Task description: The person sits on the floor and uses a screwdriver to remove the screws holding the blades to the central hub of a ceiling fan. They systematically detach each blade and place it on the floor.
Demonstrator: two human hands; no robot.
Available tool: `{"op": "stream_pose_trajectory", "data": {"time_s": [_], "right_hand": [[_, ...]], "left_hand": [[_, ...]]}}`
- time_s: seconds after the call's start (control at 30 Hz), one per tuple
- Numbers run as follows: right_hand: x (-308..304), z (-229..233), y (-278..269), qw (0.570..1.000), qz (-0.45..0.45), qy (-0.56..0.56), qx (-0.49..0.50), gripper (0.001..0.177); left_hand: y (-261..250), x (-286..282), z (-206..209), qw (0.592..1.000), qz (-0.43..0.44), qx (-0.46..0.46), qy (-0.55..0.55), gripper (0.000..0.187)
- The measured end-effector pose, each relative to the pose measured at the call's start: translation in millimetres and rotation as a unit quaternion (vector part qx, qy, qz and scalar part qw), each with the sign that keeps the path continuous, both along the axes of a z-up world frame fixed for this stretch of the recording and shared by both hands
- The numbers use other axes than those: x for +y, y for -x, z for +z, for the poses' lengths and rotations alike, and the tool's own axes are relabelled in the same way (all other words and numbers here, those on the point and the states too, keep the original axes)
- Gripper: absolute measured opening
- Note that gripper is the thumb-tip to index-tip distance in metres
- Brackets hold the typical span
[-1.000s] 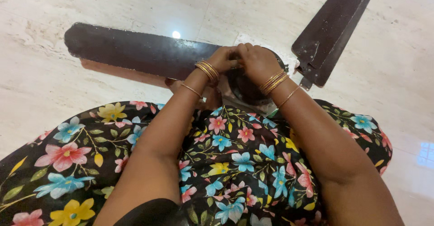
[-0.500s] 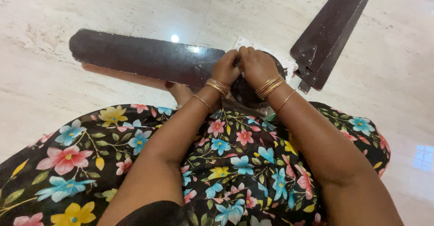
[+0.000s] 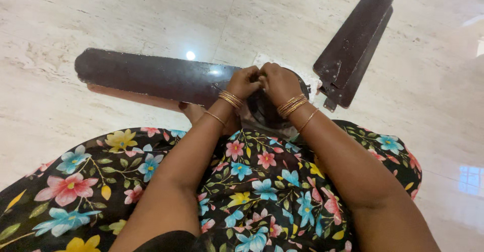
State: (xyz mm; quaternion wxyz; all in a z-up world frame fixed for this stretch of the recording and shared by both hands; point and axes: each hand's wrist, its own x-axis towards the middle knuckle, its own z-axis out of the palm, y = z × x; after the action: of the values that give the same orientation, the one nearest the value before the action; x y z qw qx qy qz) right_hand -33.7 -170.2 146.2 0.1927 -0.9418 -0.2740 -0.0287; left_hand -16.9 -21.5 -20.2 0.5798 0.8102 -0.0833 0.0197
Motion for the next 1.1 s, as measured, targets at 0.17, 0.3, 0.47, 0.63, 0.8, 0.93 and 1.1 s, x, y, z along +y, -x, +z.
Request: {"op": "stream_pose_trajectory", "data": {"time_s": [0.17, 0.3, 0.47, 0.63, 0.8, 0.93, 1.1], "right_hand": [[1.5, 3.7, -6.7, 0.996, 0.081, 0.017, 0.029, 0.02], [-5.5, 6.4, -8.3, 0.991, 0.134, -0.024, 0.02, 0.035], [-7.3, 1.4, -9.4, 0.999, -0.006, -0.003, 0.034, 0.016], [-5.8, -4.0, -8.6, 0.999, 0.018, 0.044, -0.023, 0.011], [7.6, -0.5, 4.0, 0.992, 0.091, -0.059, -0.061, 0.016], [-1.3, 15.0, -3.6, 0.996, 0.052, -0.075, 0.018, 0.027], [-6.9, 18.4, -10.0, 0.993, 0.009, -0.103, 0.05, 0.024]], "left_hand": [[-1.0, -0.4, 6.0, 0.998, 0.024, -0.026, -0.06, 0.033], [-23.2, 9.7, -15.7, 0.992, -0.115, -0.01, 0.052, 0.037], [-18.1, 4.3, -19.4, 0.997, -0.064, -0.004, 0.039, 0.026], [7.3, -5.3, 21.5, 1.0, -0.001, 0.02, 0.0, 0.031], [9.0, 0.0, 34.4, 0.998, 0.017, -0.035, 0.051, 0.031], [-7.8, -3.2, 11.8, 0.982, -0.04, -0.074, 0.167, 0.043], [-23.5, 3.7, -11.3, 0.976, -0.113, 0.071, 0.174, 0.043]]}}
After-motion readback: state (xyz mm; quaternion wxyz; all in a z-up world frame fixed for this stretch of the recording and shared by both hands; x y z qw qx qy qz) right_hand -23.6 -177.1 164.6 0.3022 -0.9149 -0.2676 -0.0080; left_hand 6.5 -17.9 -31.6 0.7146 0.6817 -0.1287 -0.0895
